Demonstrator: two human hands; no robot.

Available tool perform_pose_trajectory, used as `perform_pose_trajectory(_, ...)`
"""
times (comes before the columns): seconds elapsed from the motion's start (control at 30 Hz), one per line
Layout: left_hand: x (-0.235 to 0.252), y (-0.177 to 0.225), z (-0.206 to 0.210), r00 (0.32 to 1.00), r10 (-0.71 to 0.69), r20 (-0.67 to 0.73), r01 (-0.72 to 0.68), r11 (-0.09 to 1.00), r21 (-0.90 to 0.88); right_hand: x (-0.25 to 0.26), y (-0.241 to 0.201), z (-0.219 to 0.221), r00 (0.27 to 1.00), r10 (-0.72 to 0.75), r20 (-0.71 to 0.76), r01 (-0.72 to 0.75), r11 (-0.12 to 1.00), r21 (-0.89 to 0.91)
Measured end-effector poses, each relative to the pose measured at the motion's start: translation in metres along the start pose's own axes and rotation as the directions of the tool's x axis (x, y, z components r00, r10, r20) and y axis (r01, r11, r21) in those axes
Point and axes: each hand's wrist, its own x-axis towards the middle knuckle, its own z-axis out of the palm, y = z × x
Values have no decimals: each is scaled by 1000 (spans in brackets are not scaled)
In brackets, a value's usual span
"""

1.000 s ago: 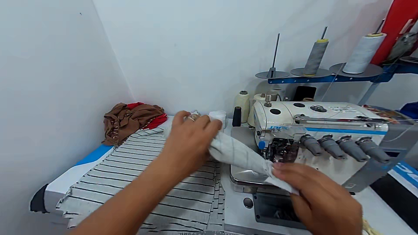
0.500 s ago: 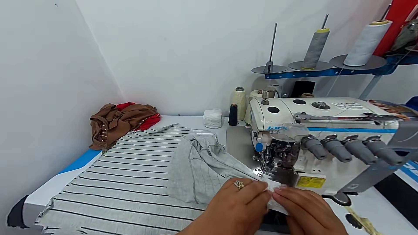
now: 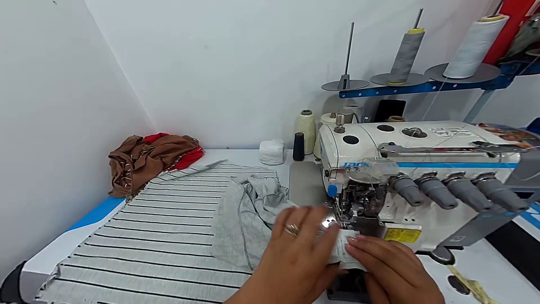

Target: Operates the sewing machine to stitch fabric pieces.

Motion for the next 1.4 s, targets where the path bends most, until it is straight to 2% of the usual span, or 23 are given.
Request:
perform_pose_trajectory(0.1,2,3,0,989,147,-25,-149,974,-173,0,0,1,1000,29,-9,-29,999,-14)
perform_pose_trajectory(0.5,13,-6,4,994,73,84,-40,938,-344,6,-3,0,993,121,1,-120,986,-113)
perform_pose_trajectory(0.93,9,-10,11,988,152,8,-145,958,-245,4,-6,2,987,156,-37,-159,979,-131)
perform_pose_trajectory(1.07,10,-10,11,991,134,16,-126,961,-246,4,-7,2,987,155,-35,-159,977,-139)
perform_pose_trajectory(1.27,13,-4,10,991,121,56,-112,983,-149,2,-8,1,988,148,-37,-152,981,-123)
perform_pose_trajectory(1.4,13,0,12,996,44,80,-40,997,-59,2,-8,1,987,152,-42,-156,980,-121)
